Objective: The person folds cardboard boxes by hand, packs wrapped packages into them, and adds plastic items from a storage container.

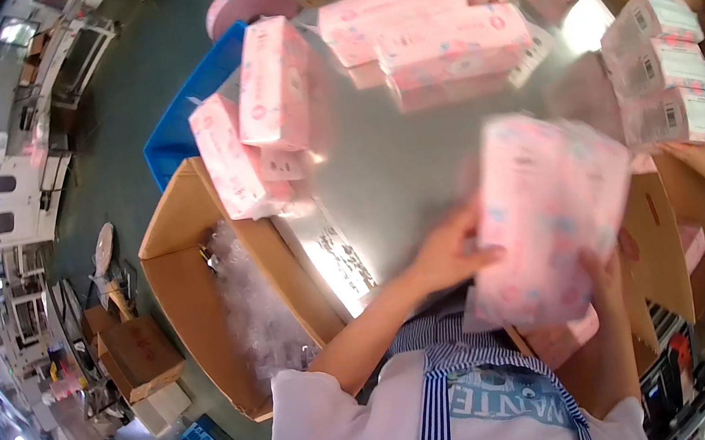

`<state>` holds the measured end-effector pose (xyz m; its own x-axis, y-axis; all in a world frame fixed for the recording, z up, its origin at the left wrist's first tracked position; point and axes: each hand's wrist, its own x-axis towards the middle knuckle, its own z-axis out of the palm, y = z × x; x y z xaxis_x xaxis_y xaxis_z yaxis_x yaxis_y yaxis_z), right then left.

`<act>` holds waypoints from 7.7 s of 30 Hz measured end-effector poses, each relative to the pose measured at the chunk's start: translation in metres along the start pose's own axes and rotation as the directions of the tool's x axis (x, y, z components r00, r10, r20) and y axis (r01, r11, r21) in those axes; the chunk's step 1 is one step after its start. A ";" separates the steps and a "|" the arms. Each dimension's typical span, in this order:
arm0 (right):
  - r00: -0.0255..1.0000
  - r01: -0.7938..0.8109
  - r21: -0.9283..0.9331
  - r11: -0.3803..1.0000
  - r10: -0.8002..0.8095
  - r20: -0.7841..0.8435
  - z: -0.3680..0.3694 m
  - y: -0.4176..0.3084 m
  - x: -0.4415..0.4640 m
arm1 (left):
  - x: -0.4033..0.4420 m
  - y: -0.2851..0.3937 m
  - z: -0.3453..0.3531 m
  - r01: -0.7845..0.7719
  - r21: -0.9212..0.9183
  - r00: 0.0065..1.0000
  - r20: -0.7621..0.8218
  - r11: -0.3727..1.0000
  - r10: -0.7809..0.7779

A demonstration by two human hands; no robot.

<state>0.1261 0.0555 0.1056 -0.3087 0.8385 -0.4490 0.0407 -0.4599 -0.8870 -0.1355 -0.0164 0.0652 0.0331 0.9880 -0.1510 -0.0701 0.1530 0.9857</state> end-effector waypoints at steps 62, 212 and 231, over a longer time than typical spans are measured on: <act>0.887 0.258 -0.951 -0.171 -0.348 0.303 0.235 -0.081 0.319 | -0.057 -0.053 -0.156 0.158 -0.370 0.755 -0.552 0.915 -0.353; 0.778 -0.489 -0.812 0.319 -0.261 -0.572 -0.259 0.294 -0.207 | -0.034 -0.003 -0.035 0.461 0.880 0.782 -0.463 0.112 0.416; 0.497 -0.467 -0.798 0.381 -0.634 -0.593 -0.271 0.277 -0.273 | -0.028 -0.192 0.253 -0.007 0.647 0.982 0.147 0.762 -0.115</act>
<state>0.4789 -0.2222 -0.0467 0.3839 0.8814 0.2753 0.9182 -0.3330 -0.2143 0.1288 -0.0792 -0.1007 0.1870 0.9497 -0.2512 0.5914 0.0953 0.8007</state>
